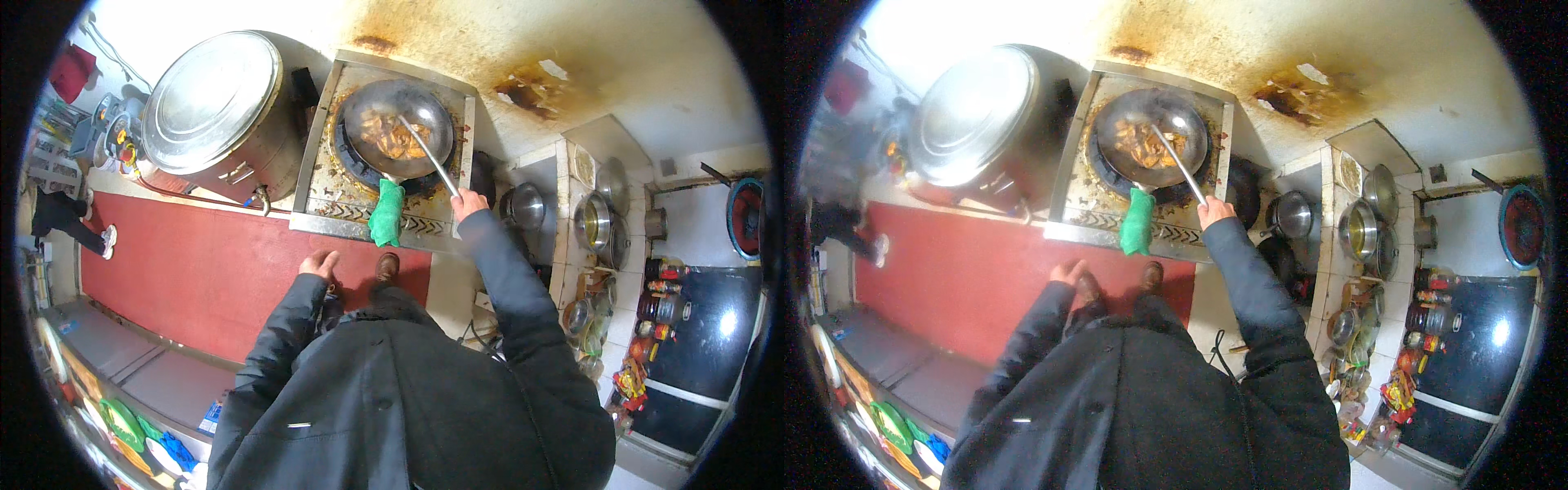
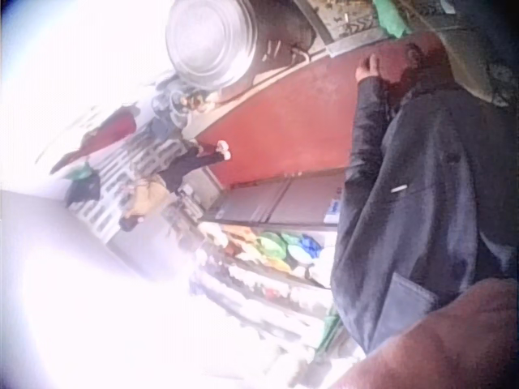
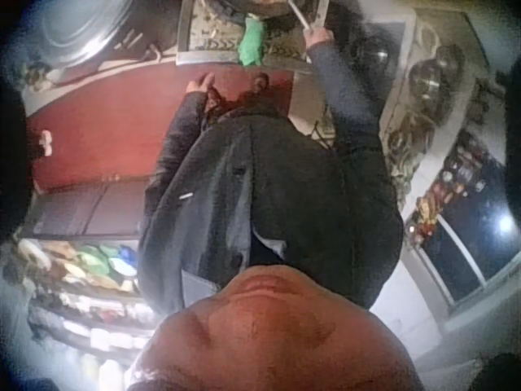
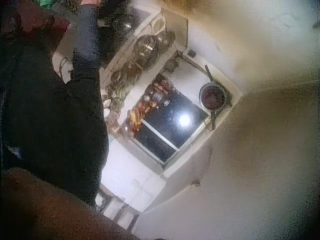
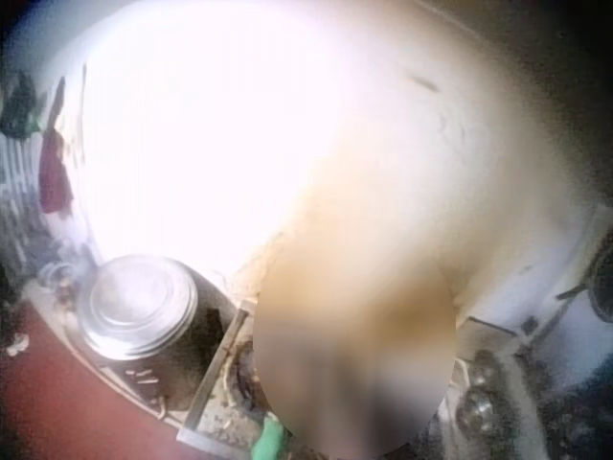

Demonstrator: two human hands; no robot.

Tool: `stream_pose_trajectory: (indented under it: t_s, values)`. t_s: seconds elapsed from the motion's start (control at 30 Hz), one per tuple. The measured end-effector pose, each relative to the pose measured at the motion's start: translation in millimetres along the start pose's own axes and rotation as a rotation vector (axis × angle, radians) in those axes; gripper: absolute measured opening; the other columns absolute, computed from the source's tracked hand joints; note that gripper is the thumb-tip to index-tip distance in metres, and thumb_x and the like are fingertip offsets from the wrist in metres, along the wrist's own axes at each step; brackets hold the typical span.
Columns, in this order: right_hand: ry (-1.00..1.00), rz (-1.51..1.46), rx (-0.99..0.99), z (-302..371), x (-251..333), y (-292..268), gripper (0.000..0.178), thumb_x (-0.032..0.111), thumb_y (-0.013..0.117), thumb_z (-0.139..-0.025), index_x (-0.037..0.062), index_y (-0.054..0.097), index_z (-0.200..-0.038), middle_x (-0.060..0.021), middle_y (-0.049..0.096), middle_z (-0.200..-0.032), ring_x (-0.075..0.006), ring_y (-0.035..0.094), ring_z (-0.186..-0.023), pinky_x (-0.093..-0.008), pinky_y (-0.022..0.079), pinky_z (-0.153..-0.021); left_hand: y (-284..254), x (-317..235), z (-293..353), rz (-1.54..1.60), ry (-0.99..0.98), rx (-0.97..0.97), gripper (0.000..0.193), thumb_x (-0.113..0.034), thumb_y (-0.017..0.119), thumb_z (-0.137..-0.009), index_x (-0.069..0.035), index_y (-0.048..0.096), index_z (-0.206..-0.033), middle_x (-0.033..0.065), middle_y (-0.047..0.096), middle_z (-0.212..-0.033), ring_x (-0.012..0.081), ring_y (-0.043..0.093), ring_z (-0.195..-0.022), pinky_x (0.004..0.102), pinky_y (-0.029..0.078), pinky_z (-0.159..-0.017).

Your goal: The person stir-fries food in a wok using a ladle, then adds bean sprouts and continues to mix the ingredients. The person briefly moves to the sink area before returning to the wok to finish cooking.

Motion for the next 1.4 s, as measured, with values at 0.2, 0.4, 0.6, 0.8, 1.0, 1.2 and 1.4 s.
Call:
stream_pose_trajectory:
  t_s: [0.2, 0.4, 0.6, 0.8, 1.0, 1.2, 1.4]
  values:
    - [-0.185, -0.097, 0.063, 67.0, 43.1, -129.1, 0.025, 0.021, 0.062, -0.086, 0.0072, 0.064, -0.107, -0.0230, 0.064, -0.084, -0.0431, 0.064, -0.081, -0.0479, 0.050, -0.070, 75.2, -57.0, -39.6, 0.129, 0.016, 0.182, 0.090, -0.058, 0.072, -0.080, 0.005, 0.046, -0.137, 0.0288, 0.060, -0.126, 0.0381, 0.060, -0.116, 0.0401, 0.048, -0.098]
    - [-0.243, 0.303, 0.391, 37.7, 58.4, -208.0, 0.019, 0.018, 0.061, -0.087, 0.0031, 0.066, -0.097, -0.0244, 0.064, -0.081, -0.0460, 0.062, -0.081, -0.0525, 0.049, -0.073, 119.7, -97.8, -67.2, -0.018, -0.007, 0.176, 0.090, -0.057, 0.077, -0.072, 0.005, 0.050, -0.131, 0.0296, 0.063, -0.118, 0.0408, 0.061, -0.112, 0.0444, 0.047, -0.096]
    - [-0.122, -0.038, 0.279, 10.2, 1.4, -156.6, 0.020, 0.019, 0.058, -0.091, 0.0004, 0.064, -0.090, -0.0215, 0.062, -0.068, -0.0405, 0.062, -0.067, -0.0472, 0.047, -0.061, 147.0, -73.0, -81.5, -0.072, 0.039, 0.045, 0.079, -0.051, 0.075, -0.074, 0.006, 0.052, -0.123, 0.0310, 0.065, -0.109, 0.0444, 0.064, -0.104, 0.0465, 0.049, -0.092]
    - [0.245, -0.518, 0.223, -1.8, -80.0, -63.8, 0.022, 0.023, 0.057, -0.095, 0.0038, 0.064, -0.086, -0.0032, 0.053, -0.055, -0.0125, 0.053, -0.048, -0.0328, 0.041, -0.043, 146.9, -61.7, -81.5, 0.031, 0.100, -0.047, 0.065, -0.042, 0.077, -0.073, 0.004, 0.061, -0.116, 0.0281, 0.068, -0.105, 0.0404, 0.066, -0.100, 0.0449, 0.051, -0.087]
    - [0.678, -1.877, 0.975, 26.9, -73.2, 19.7, 0.031, 0.032, 0.056, -0.099, 0.0070, 0.060, -0.118, 0.0059, 0.046, -0.066, -0.0041, 0.038, -0.046, -0.0236, 0.034, -0.039, 136.6, -87.4, -50.7, 0.015, -0.012, -0.127, 0.076, -0.041, 0.078, -0.077, 0.003, 0.053, -0.135, 0.0196, 0.067, -0.116, 0.0279, 0.065, -0.105, 0.0378, 0.050, -0.092]
    - [0.570, -1.797, 1.040, 54.2, -83.9, 2.2, 0.033, 0.033, 0.052, -0.101, 0.0068, 0.058, -0.120, 0.0044, 0.044, -0.063, -0.0043, 0.037, -0.043, -0.0233, 0.032, -0.035, 119.5, -47.9, -3.8, 0.020, -0.044, -0.335, 0.077, -0.049, 0.073, -0.080, 0.005, 0.055, -0.131, 0.0250, 0.061, -0.126, 0.0357, 0.056, -0.122, 0.0423, 0.043, -0.103]
    - [-0.365, -0.323, 0.001, 53.6, -85.5, -64.8, 0.020, 0.019, 0.053, -0.095, 0.0019, 0.061, -0.102, -0.0198, 0.061, -0.065, -0.0354, 0.060, -0.053, -0.0452, 0.045, -0.049, 111.7, -37.4, 19.1, 0.197, 0.017, -0.332, 0.060, -0.041, 0.068, -0.088, 0.005, 0.059, -0.125, 0.0211, 0.062, -0.124, 0.0314, 0.058, -0.117, 0.0404, 0.045, -0.101]
Point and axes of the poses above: each hand's wrist, its own z-axis away from the middle knuckle, its own y-axis out of the palm, x = y × z, the point moved 2 cm from there along -z, towards the middle knuckle
